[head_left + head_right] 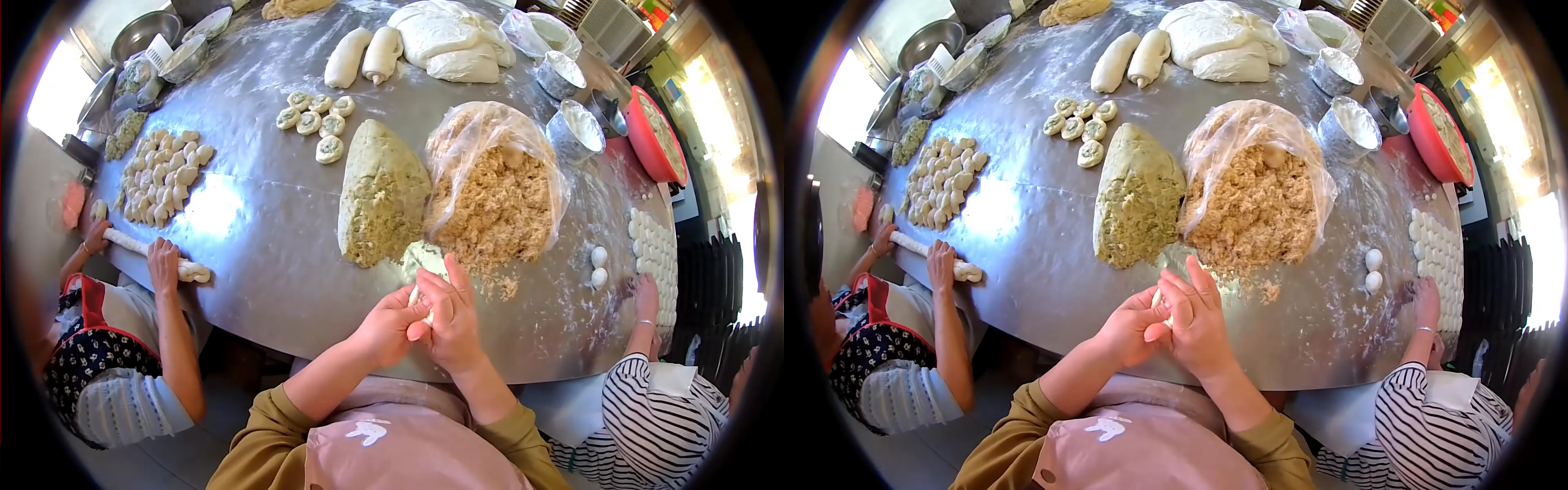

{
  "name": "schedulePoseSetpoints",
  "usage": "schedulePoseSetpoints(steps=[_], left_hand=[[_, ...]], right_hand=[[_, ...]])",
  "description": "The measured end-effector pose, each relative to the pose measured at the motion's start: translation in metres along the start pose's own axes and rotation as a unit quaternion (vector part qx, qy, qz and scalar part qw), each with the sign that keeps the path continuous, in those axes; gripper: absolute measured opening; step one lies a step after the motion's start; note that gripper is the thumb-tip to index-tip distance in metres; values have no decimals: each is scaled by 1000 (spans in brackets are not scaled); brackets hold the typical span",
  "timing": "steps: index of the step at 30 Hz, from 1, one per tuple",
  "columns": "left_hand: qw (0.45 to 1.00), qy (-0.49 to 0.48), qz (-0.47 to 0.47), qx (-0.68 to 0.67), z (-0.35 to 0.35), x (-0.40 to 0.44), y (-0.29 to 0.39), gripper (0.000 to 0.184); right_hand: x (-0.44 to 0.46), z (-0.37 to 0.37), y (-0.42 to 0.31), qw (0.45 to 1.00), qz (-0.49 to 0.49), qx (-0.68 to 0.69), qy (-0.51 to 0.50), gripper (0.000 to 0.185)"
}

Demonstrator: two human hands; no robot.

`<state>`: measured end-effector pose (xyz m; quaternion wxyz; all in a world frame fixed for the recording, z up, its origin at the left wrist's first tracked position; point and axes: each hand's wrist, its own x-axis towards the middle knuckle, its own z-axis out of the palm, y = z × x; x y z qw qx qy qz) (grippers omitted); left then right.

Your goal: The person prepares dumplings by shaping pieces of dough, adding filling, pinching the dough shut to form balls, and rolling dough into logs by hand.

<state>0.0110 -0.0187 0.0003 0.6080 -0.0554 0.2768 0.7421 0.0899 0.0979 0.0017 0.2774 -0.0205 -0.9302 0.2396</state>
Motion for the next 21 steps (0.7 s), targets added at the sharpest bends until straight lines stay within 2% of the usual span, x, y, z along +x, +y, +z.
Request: schedulePoseSetpoints(steps=[1,3,4,7,8,9,10,13,14,17,18,21], left_hand=[[999,41,-4,27,2,0,0,34],[998,39,20,53,0,4,-7,38],[997,39,34,64,2,5,-8,40],[986,-19,111,-125,33,-8,-3,42],[983,-20,182,27,31,-7,-6,41],[951,-21,250,179,24,-5,-11,40],[893,-18,311,324,18,-3,-13,39],[851,-16,349,393,9,-4,-5,32],[810,0,382,446,9,-7,0,29],[699,13,458,550,4,-4,3,31],[651,37,470,595,5,-3,4,50],[672,-28,462,579,5,-2,8,72]], right_hand=[[-2,4,-1,1000,12,15,19,54],[-5,14,1,997,31,42,57,48],[-3,16,-2,983,99,126,90,47],[1,19,-11,876,277,352,179,46],[4,18,-11,828,315,417,204,49],[6,18,-11,772,350,480,227,51],[4,16,-10,774,332,499,205,62],[10,3,-28,812,268,499,140,76],[10,6,-33,787,259,547,119,82],[8,0,-37,851,216,475,61,78],[11,1,-42,798,258,537,93,61],[6,1,-32,775,347,529,17,42]])
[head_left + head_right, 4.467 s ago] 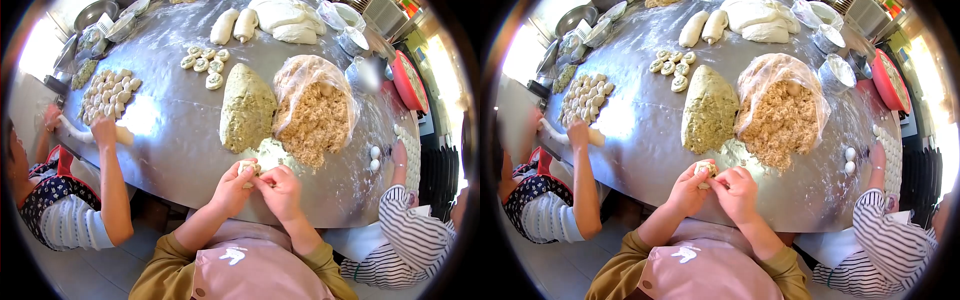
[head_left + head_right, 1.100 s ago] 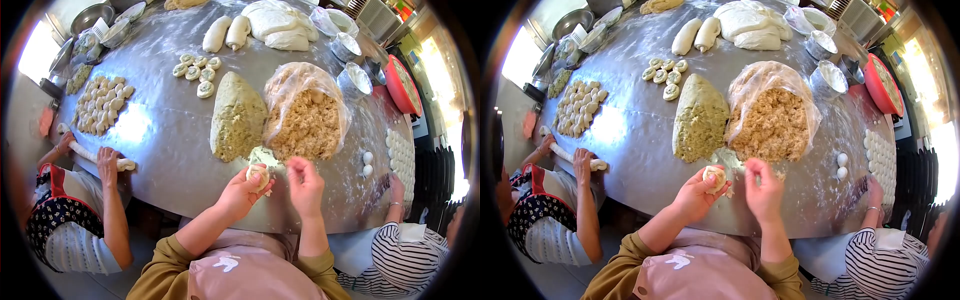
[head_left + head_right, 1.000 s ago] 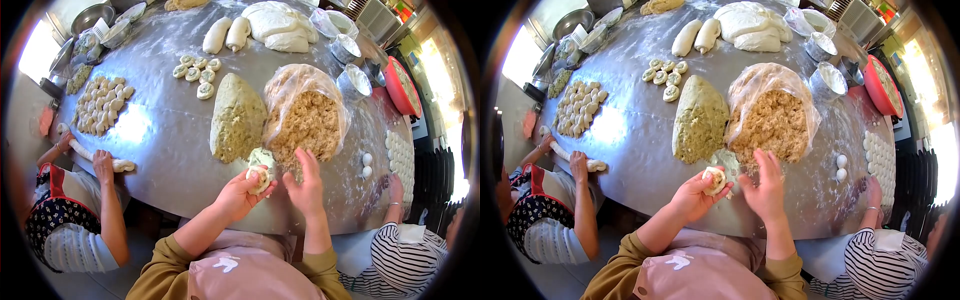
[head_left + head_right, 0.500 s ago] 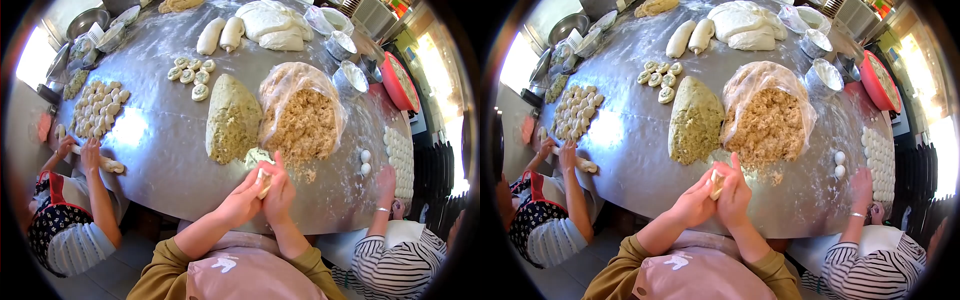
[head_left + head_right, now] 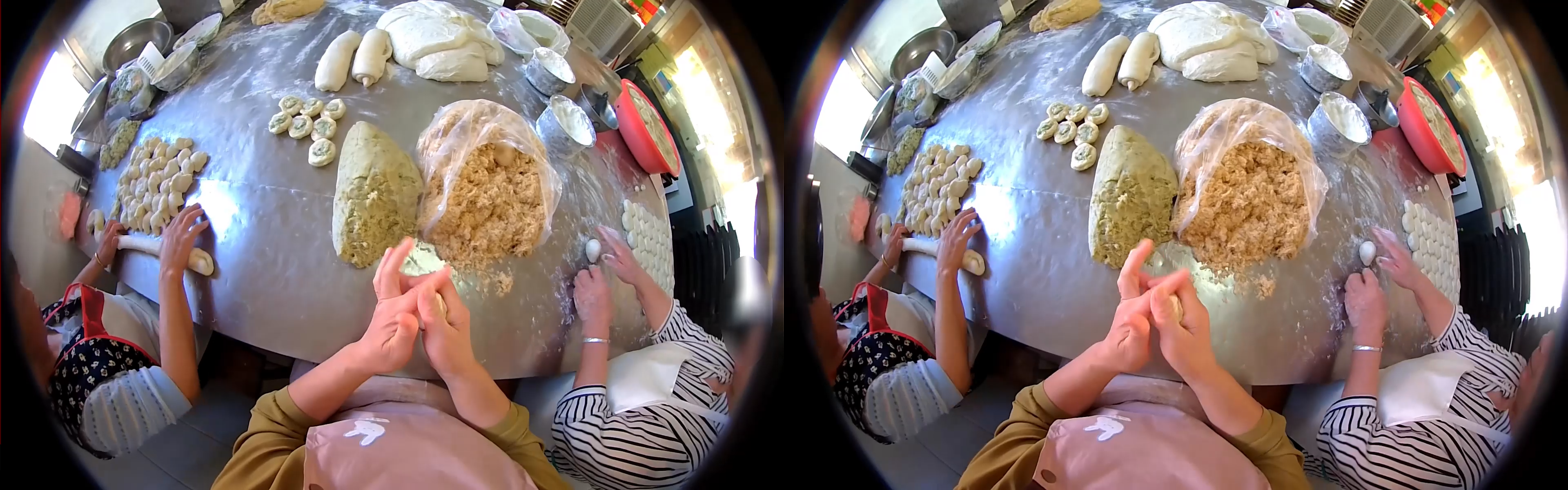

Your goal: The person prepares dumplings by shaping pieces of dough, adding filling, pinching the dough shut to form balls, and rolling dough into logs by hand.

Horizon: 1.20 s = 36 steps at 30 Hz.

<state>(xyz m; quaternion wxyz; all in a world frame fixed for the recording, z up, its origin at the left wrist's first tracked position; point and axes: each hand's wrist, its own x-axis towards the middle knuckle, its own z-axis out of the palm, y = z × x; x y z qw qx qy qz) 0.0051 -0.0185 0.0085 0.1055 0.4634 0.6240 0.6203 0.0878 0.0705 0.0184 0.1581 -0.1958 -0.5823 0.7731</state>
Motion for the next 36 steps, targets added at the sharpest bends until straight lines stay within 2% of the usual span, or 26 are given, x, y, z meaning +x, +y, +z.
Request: schedulePoseSetpoints(steps=[1,4,5,8,9,10,12,13,16,17,19,24,25,28,29,32,33,36], left_hand=[[998,-26,-49,-42,2,-8,-3,92],[978,4,-111,-176,2,-10,3,104],[961,9,-134,-241,0,-7,5,113],[944,-127,-117,-281,-12,-3,-3,111],[917,-123,-135,-353,-9,0,4,118],[948,-151,-104,-259,-10,0,8,117],[977,-200,-40,-65,-10,-2,17,115],[981,-186,-39,-47,-5,-6,30,108],[977,-193,-84,38,4,-11,34,105],[964,-222,-122,76,1,-11,33,100],[961,-214,-115,128,2,-11,37,97],[949,-252,-131,138,11,-17,37,93],[951,-187,-74,234,12,-16,38,83],[977,-122,-92,151,7,-9,11,64],[972,-104,-98,183,4,-10,8,41],[975,-79,-139,154,-9,-9,5,31],[973,-75,-166,141,-12,-9,7,25],[990,-13,-105,96,-11,-9,4,26]], right_hand=[[-1,8,-9,997,44,26,63,27],[0,6,-12,993,-59,-68,81,22],[0,5,-12,982,-96,-147,69,25],[4,2,-12,907,-199,-370,28,43],[4,-4,-7,908,-219,-354,-34,56],[6,-10,-4,921,-214,-324,-35,59],[11,-21,-5,943,-198,-264,-37,67],[18,-27,-9,936,-180,-303,5,77],[23,-29,0,936,-157,-309,63,79],[14,-19,2,946,-193,-259,16,78],[7,-12,-1,941,-196,-273,-30,76],[24,-22,2,970,-76,-215,86,68],[12,-14,3,964,-115,-236,35,69],[-11,-3,-10,969,-132,-201,-53,73],[-10,2,-6,989,-124,-85,-5,64],[-10,-11,-8,908,-197,-370,-23,47],[-10,-5,-14,877,-237,-417,20,30],[-16,-4,-14,888,-196,-415,31,21]])
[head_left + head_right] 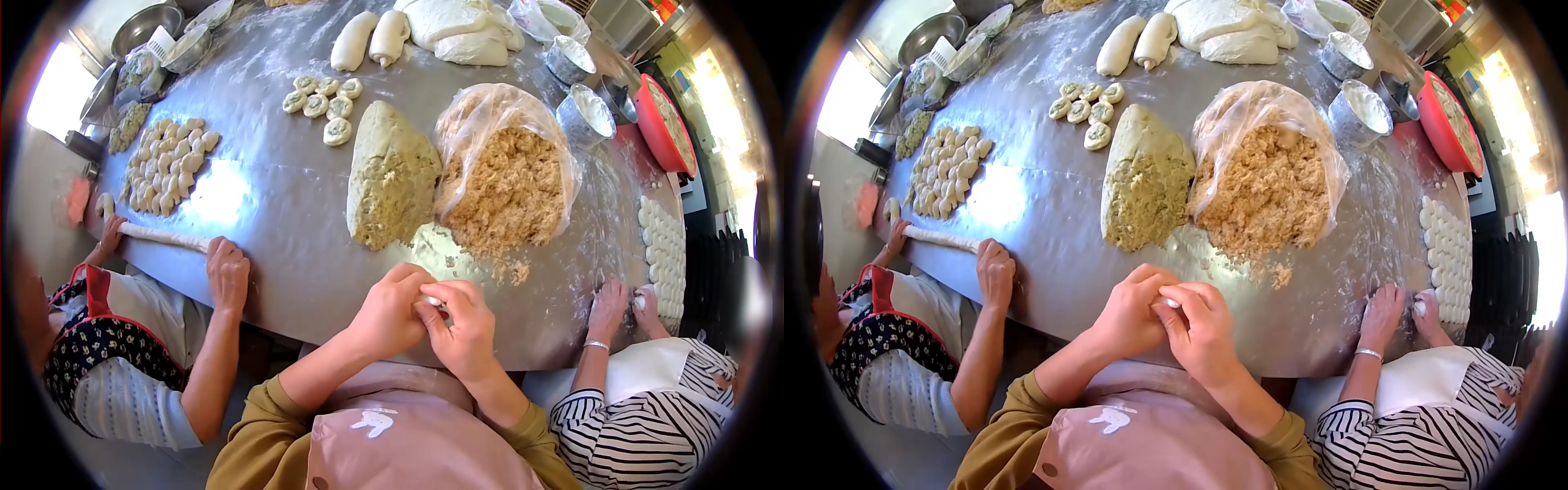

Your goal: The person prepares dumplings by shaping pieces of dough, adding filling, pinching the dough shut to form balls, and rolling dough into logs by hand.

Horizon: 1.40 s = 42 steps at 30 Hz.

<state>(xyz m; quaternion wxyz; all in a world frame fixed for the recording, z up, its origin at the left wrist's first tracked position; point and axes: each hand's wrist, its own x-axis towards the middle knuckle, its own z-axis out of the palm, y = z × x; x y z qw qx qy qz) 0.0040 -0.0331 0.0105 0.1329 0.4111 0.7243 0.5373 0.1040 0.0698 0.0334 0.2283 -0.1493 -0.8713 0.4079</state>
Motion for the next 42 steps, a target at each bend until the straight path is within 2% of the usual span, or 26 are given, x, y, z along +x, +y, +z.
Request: schedulePoseSetpoints(steps=[1,4,7,10,11,13,15,18,19,22,23,25,28,29,31,32,33,34,35,36,37,38,39,40,41,42], left_hand=[[1000,10,-22,-11,1,0,2,23],[993,-87,-81,21,5,-13,-11,15],[956,-204,-206,44,-3,-19,-2,11],[916,-291,-273,-50,-24,-26,6,19],[917,-253,-288,-111,-29,-31,5,20],[881,-82,-338,-320,-24,-26,11,17],[839,-8,-347,-419,-28,-15,10,19],[798,-41,-240,-551,-28,-20,-24,38],[777,-39,-229,-585,-26,-23,-29,55],[705,-12,-220,-674,-27,-20,-37,55],[716,3,-225,-661,-27,-19,-39,57],[736,28,-233,-635,-25,-13,-41,62],[847,149,-201,-470,-3,1,1,66],[737,88,-223,-632,-9,0,6,76],[691,106,-192,-689,-14,2,23,83],[666,117,-177,-715,-15,3,27,88],[724,131,-157,-659,-13,5,25,93],[782,93,-145,-599,-13,2,20,86],[833,53,-132,-535,-13,-2,13,79],[877,11,-117,-466,-10,-6,3,73],[864,-29,-48,-500,-3,-4,-12,55],[867,-8,-57,-495,2,-11,-20,51],[869,10,-65,-491,2,-11,-19,48],[868,23,-72,-492,5,-9,-18,46],[897,31,-69,-436,3,-7,-14,47],[862,92,-115,-485,8,0,4,47]], right_hand=[[0,4,0,1000,-5,19,17,19],[-8,5,8,1000,4,12,-19,16],[-15,8,26,998,-60,-25,6,13],[-11,-12,56,985,3,-152,81,12],[-12,-11,56,985,-5,-152,80,12],[-15,-9,57,985,-20,-150,82,13],[-31,16,64,987,-53,-149,12,20],[-30,21,69,987,-74,-132,-56,31],[-32,17,64,986,-71,-130,-78,34],[-18,-8,42,990,-69,-121,7,36],[-14,-13,32,998,-42,-30,23,38],[-8,-13,14,999,-31,30,7,41],[3,5,-7,997,-49,63,-25,46],[3,14,-8,996,-34,75,-21,45],[2,19,-4,993,13,115,-11,41],[4,16,-3,980,49,188,-35,42],[4,10,-2,960,87,260,-59,43],[3,7,-1,932,125,330,-83,45],[2,10,0,937,126,306,-108,50],[0,15,-2,943,107,303,-89,49],[-3,20,-5,947,88,299,-70,48],[-4,21,-6,952,70,294,-49,47],[-4,16,-4,964,48,245,-88,50],[-5,13,-6,964,63,245,-84,50],[-5,14,-11,964,79,242,-76,51],[-5,15,-15,965,94,236,-65,52]])
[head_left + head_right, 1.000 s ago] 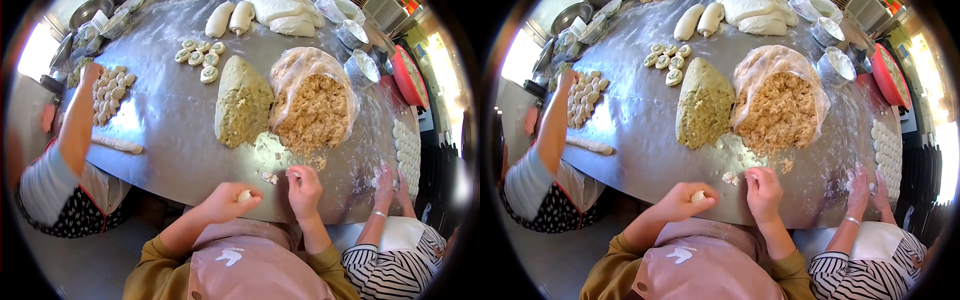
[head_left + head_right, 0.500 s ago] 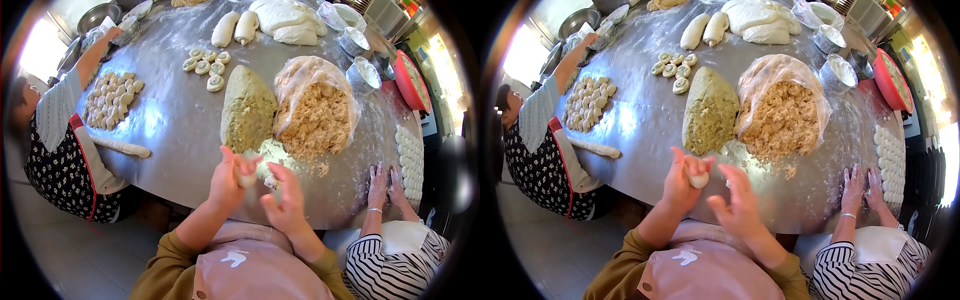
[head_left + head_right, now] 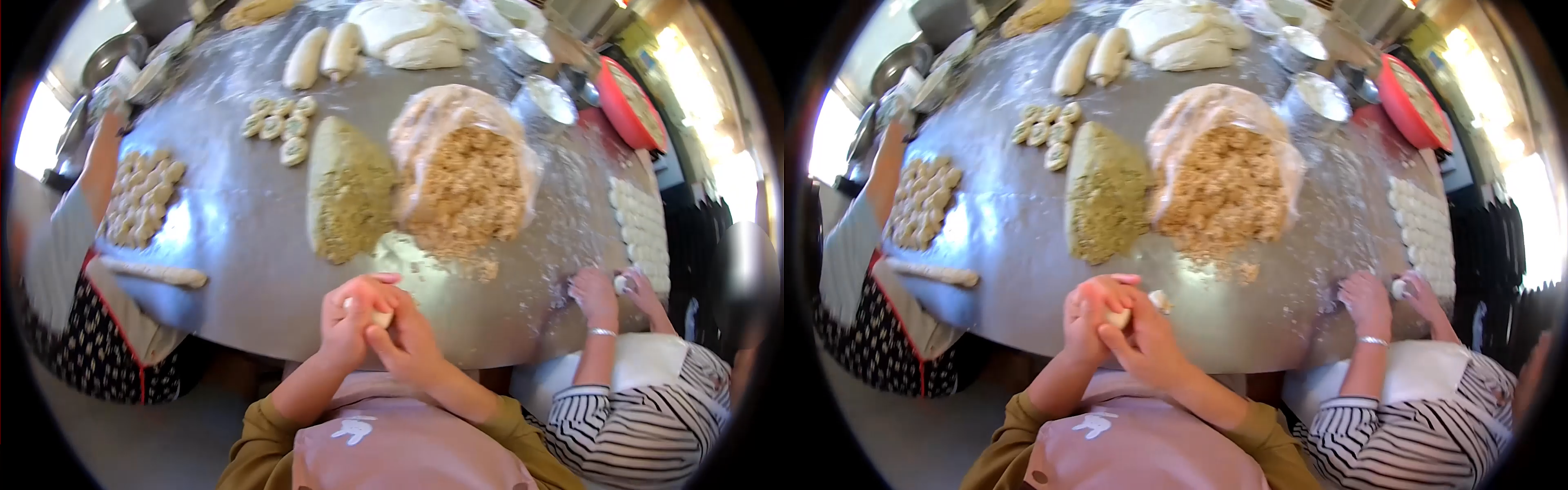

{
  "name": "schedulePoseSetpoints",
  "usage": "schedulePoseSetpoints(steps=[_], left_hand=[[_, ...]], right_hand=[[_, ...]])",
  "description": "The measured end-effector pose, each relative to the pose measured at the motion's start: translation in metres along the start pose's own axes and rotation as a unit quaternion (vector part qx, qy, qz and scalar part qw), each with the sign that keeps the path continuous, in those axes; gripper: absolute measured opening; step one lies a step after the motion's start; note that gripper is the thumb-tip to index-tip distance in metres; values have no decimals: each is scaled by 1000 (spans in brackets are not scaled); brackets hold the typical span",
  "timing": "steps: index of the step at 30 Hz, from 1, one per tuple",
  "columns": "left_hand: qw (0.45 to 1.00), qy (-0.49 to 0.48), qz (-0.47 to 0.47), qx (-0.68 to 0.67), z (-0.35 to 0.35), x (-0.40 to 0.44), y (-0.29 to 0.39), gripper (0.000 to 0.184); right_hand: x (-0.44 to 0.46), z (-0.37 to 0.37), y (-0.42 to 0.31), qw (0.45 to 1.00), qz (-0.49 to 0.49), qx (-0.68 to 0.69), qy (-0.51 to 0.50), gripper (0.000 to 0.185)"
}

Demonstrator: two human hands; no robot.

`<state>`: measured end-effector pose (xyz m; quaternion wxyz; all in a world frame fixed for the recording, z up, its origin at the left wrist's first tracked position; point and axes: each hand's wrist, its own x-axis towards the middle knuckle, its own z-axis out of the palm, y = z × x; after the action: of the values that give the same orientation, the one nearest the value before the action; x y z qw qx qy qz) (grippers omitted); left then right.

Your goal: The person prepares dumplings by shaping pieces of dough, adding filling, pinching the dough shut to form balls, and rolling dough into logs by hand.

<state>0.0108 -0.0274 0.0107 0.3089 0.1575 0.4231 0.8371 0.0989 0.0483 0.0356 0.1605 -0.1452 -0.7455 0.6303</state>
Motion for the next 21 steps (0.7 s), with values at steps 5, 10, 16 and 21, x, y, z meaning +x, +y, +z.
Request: schedulePoseSetpoints(steps=[5,10,16,21], left_hand=[[989,132,8,-63,40,4,4,49],[985,-87,-97,117,-2,-7,-19,81],[996,-7,20,92,1,1,-6,81],[969,191,43,151,-76,14,0,57]], right_hand=[[-2,-13,20,987,46,156,-9,44],[-6,-21,23,987,94,128,15,46],[-17,-117,69,914,137,327,196,67],[-26,-171,61,849,80,372,367,81]])
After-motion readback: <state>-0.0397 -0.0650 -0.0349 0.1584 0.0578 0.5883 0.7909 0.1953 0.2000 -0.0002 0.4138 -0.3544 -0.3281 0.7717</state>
